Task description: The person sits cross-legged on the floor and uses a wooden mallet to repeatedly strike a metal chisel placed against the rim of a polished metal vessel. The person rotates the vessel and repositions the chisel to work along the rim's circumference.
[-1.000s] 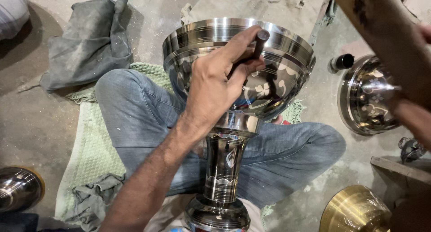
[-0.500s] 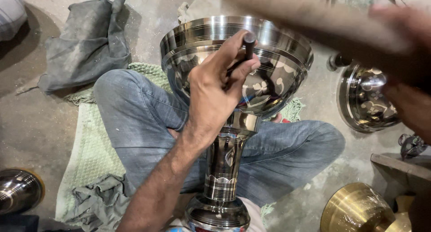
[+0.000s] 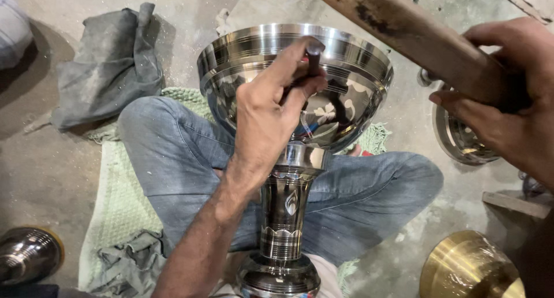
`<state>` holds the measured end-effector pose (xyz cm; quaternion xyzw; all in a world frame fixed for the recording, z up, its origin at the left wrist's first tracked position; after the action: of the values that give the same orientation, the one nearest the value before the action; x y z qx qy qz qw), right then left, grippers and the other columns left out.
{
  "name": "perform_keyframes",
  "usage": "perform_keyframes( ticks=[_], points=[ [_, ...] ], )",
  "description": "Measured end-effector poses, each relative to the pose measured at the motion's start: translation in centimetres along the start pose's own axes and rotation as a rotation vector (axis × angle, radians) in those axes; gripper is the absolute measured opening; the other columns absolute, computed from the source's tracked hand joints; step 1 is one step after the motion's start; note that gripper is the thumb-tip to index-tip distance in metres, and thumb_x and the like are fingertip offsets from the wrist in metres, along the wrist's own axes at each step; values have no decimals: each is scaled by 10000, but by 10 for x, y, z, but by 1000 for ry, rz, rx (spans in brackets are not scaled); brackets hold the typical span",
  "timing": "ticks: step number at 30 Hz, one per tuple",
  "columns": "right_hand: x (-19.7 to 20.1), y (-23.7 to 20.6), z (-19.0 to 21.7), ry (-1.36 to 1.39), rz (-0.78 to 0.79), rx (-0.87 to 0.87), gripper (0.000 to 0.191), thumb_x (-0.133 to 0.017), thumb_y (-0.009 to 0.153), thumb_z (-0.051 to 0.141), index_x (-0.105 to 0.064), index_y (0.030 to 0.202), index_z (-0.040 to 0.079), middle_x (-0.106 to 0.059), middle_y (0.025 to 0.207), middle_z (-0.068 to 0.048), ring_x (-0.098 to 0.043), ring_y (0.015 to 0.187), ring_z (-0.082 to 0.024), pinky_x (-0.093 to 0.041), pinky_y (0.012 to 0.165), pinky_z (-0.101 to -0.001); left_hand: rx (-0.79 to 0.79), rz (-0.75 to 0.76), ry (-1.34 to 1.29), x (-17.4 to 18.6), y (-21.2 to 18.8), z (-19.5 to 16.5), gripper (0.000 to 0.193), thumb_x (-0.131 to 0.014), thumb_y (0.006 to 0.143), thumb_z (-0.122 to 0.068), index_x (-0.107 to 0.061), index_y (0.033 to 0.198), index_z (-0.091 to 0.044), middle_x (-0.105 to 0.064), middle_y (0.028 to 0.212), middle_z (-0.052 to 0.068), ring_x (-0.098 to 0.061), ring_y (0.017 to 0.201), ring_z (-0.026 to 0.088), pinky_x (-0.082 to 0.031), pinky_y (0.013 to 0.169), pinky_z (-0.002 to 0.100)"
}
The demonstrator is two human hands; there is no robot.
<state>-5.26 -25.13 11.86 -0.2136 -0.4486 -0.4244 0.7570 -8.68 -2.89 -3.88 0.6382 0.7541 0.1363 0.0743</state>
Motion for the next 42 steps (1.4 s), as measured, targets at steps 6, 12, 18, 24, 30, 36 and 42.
perform_keyframes(
  ticks=[6, 12, 18, 24, 30, 36, 42],
  points=[
    [-5, 5, -10, -437, 20, -135, 370, -851, 896, 76, -667, 1195, -43, -717, 925, -210, -729, 783, -285, -588, 716, -393, 5, 40, 88, -3, 2, -3, 437, -720, 1026, -22, -577, 1432, -103, -786, 1159, 139, -805, 1066, 212, -702, 894, 302],
    [-2, 24, -3, -213, -38, -134, 272, -769, 972, 141, -637, 1157, -7, -724, 984, -165, -722, 822, -224, -598, 725, -366, -14, 35, 32, 1, 7, -8, 468, -672, 989, 66, -585, 1433, -54, -778, 1202, 159, -800, 1097, 218, -698, 960, 327],
    [4, 23, 10, -681, 61, -170, 218, -788, 937, 115, -702, 1132, 73, -725, 816, -140, -714, 692, -264, -560, 647, -411, -39, 35, 84, 1, 13, -11, 385, -734, 957, 13, -615, 1317, -56, -783, 1098, 134, -801, 1031, 227, -711, 883, 340],
    [5, 30, 32, -689, -18, -92, 196, -780, 904, 83, -677, 1070, 61, -690, 804, -125, -687, 679, -259, -545, 628, -404, -63, 76, 87, 2, 14, -3, 420, -740, 1023, -102, -594, 1415, -136, -804, 1113, 107, -821, 1035, 218, -723, 900, 336],
    [-7, 35, 22, -468, -71, -143, 158, -681, 909, 46, -634, 1052, 95, -662, 791, -57, -655, 636, -185, -531, 548, -336, -55, 117, 56, 5, 14, 4, 341, -704, 1026, -50, -636, 1344, -150, -804, 1121, 129, -829, 1027, 219, -735, 870, 339],
    [-15, 28, 6, -377, -108, -74, 194, -673, 930, -22, -622, 1102, 53, -676, 833, -96, -650, 651, -184, -549, 554, -346, -61, 134, -53, 7, 18, 2, 306, -622, 978, -1, -623, 1265, -106, -775, 1093, 154, -803, 1030, 220, -711, 865, 342],
    [-16, 35, 17, -488, -103, -35, 238, -706, 867, -49, -646, 1090, 10, -699, 831, -134, -681, 668, -217, -565, 567, -364, -28, 170, 20, 8, 22, 3, 278, -698, 1019, -39, -651, 1290, -76, -806, 1062, 137, -823, 974, 205, -697, 835, 335]
  ],
)
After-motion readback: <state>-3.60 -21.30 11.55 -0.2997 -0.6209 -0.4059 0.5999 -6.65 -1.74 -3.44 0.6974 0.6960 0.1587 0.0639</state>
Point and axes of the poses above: each hand's wrist, its own y-axis towards the middle knuckle, its own x-axis out of the back of the hand, z = x × y, the point moved 4 cm from there along y, towards the middle knuckle
